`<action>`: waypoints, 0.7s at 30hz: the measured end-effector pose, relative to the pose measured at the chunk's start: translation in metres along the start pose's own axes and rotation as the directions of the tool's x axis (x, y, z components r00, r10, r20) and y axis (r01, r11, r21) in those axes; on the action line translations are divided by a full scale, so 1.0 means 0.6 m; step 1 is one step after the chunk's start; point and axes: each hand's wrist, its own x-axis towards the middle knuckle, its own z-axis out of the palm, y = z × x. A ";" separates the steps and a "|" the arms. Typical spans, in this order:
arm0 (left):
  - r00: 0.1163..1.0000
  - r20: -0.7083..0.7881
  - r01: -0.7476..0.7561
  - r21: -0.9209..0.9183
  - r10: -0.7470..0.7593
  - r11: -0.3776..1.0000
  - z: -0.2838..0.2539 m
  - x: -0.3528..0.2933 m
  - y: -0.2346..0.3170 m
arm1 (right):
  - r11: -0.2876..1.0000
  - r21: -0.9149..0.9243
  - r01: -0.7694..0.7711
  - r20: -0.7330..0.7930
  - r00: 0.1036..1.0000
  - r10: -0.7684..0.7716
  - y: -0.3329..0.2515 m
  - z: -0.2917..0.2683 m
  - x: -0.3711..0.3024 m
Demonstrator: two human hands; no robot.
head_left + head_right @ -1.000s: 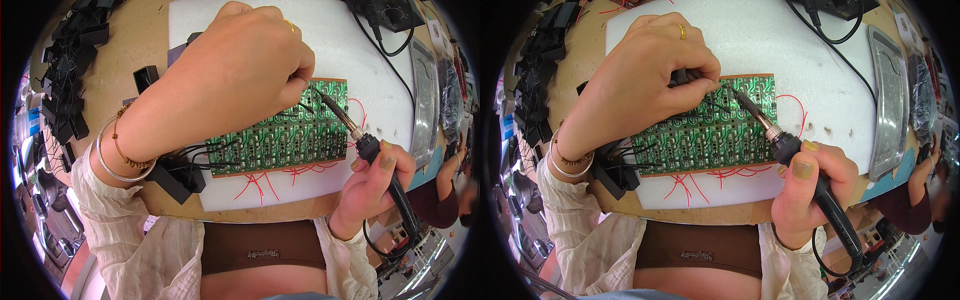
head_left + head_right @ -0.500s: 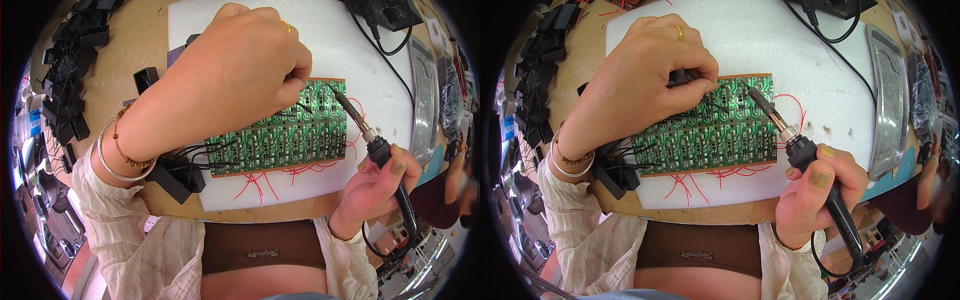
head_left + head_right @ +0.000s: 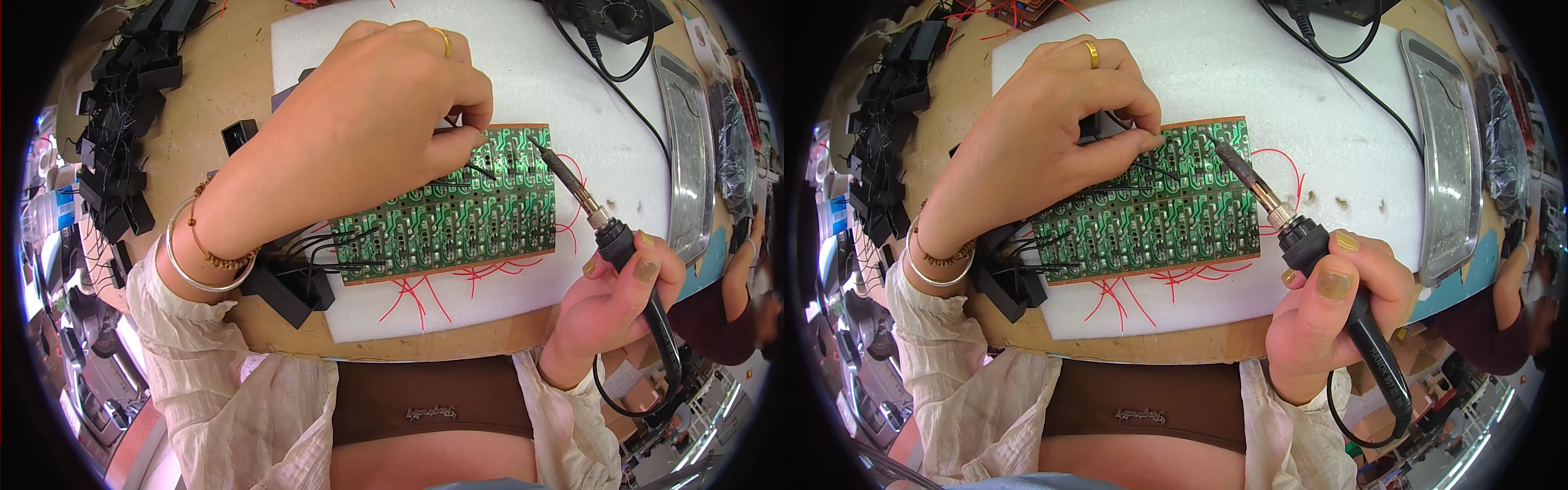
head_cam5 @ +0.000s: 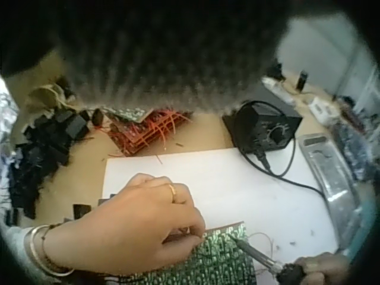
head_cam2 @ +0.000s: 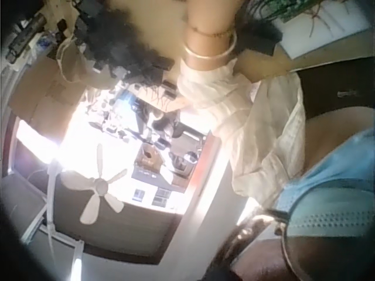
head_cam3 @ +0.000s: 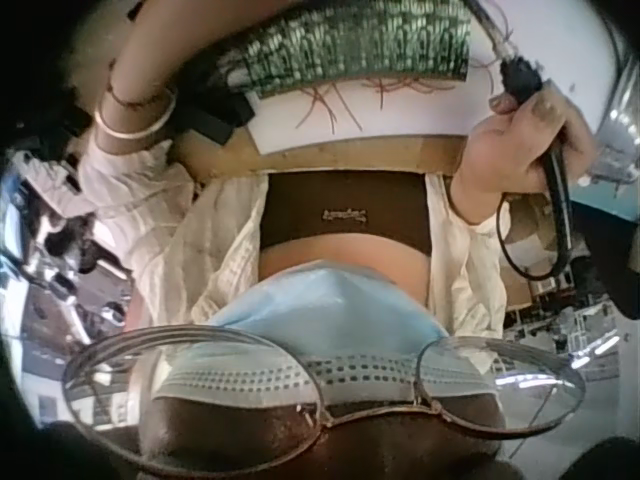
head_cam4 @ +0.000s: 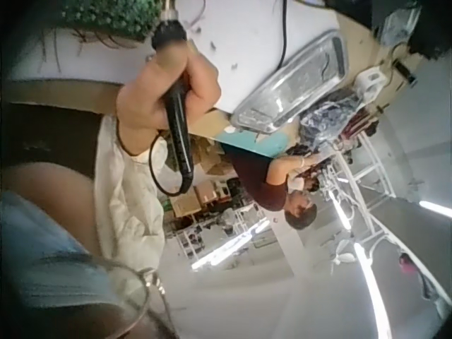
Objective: Soldering electronic components and wires onto a circuit board at a factory workbench.
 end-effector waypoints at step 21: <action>0.815 -0.430 0.571 0.487 -0.389 0.661 -0.249 -0.112 -0.197 | 0.999 0.039 0.001 -0.014 1.000 -0.001 0.008 -0.022 -0.008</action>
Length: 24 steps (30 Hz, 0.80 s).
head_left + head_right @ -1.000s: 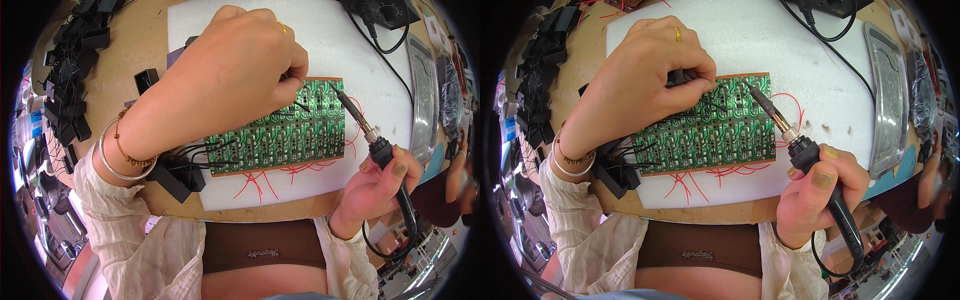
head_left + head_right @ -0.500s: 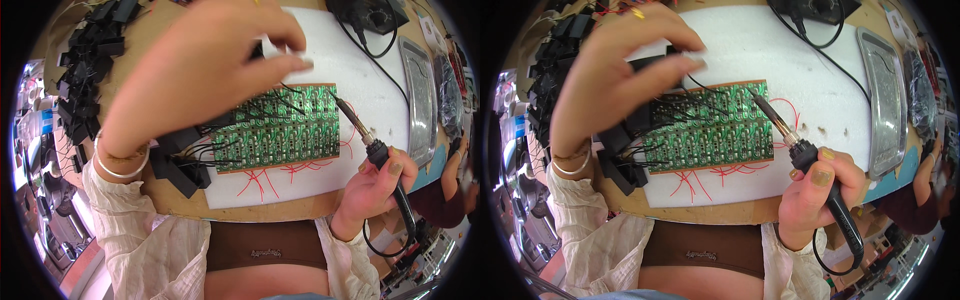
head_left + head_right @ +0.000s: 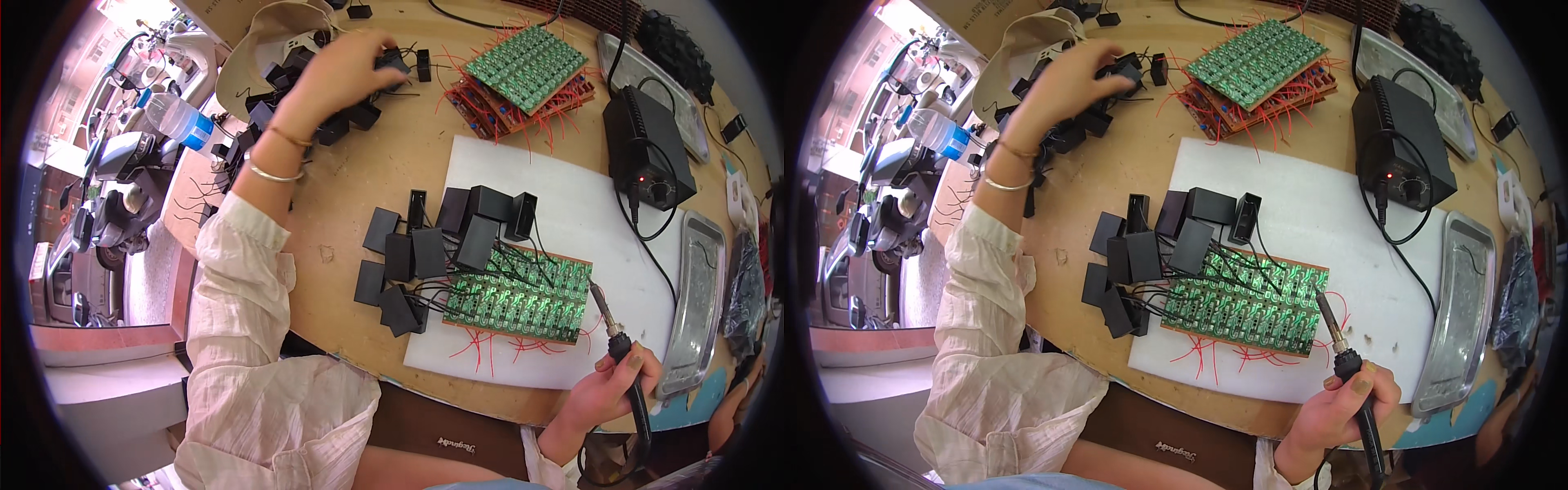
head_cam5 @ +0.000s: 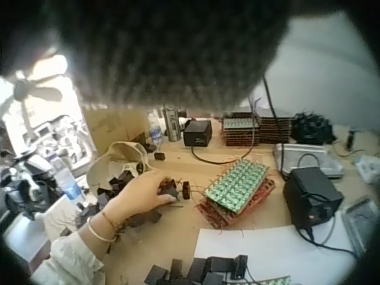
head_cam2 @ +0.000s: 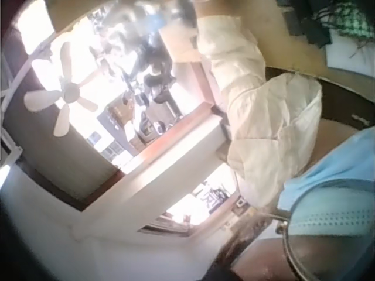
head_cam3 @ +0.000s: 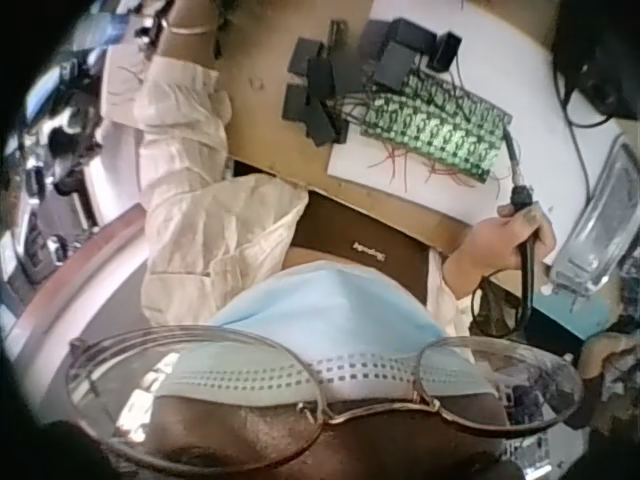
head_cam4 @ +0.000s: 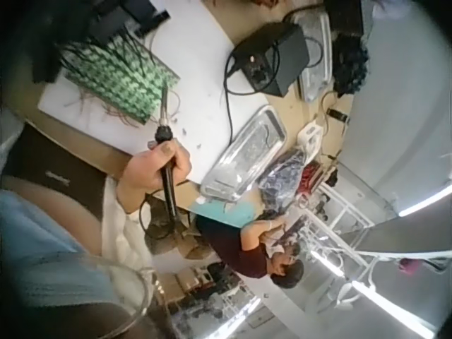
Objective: Soldering electronic components and wires onto a circuit board at a factory workbench.
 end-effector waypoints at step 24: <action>0.822 0.507 0.500 -0.429 -0.258 0.752 -0.031 -0.102 0.062 | 0.998 0.018 -0.056 0.014 0.998 0.055 -0.001 -0.007 -0.004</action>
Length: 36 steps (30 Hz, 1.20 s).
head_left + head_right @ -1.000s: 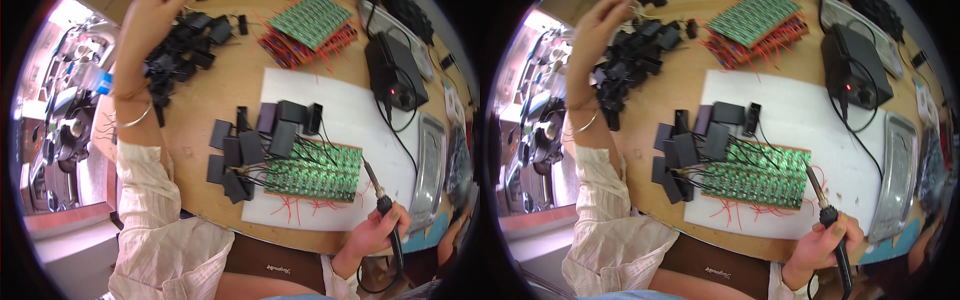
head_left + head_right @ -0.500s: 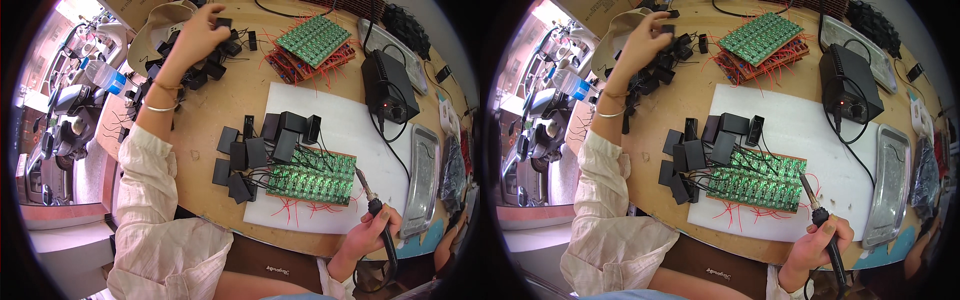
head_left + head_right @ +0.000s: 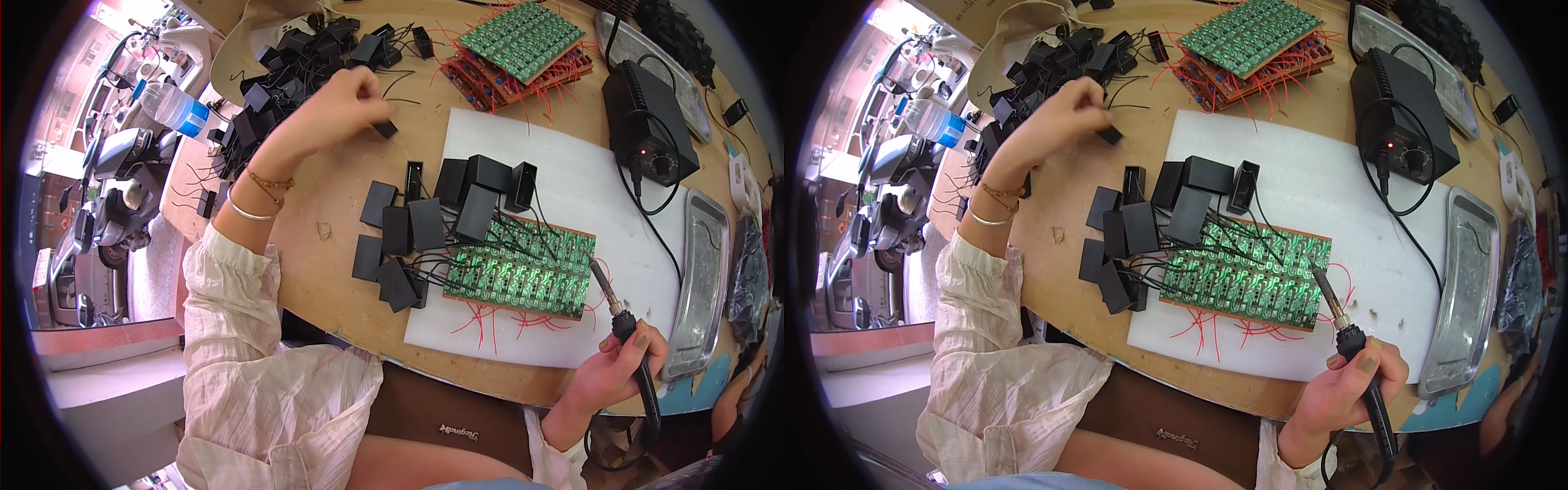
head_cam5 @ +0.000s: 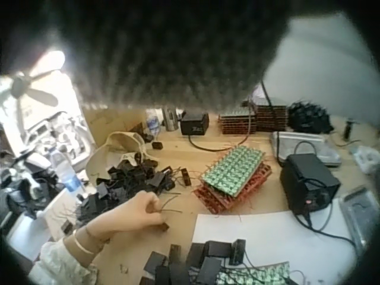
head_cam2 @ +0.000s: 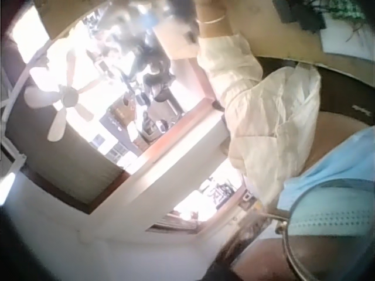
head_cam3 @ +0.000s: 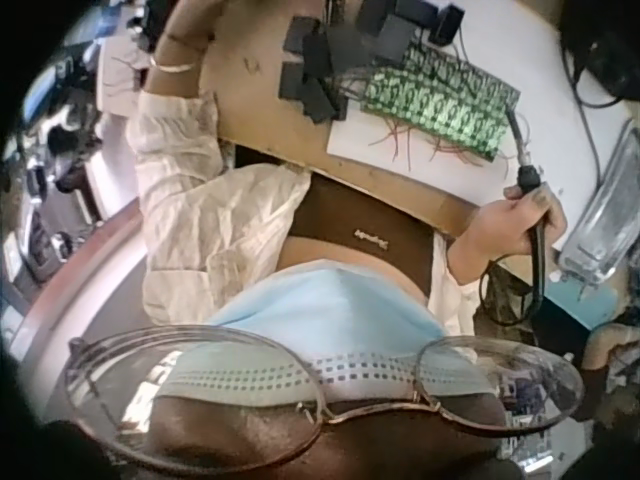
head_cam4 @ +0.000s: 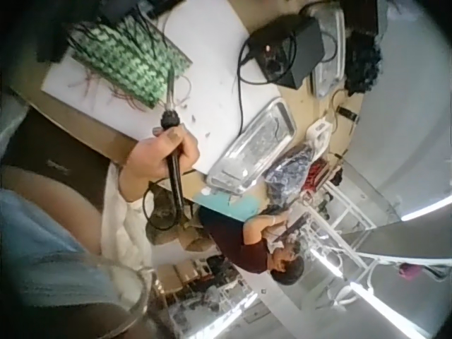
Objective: Soldering electronic components and wires onto a circuit board at a factory workbench.
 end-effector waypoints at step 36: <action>0.408 0.199 -0.912 0.056 0.891 0.406 0.230 -0.017 0.171 | 0.999 0.049 -0.015 -0.023 1.000 0.016 -0.005 -0.009 0.005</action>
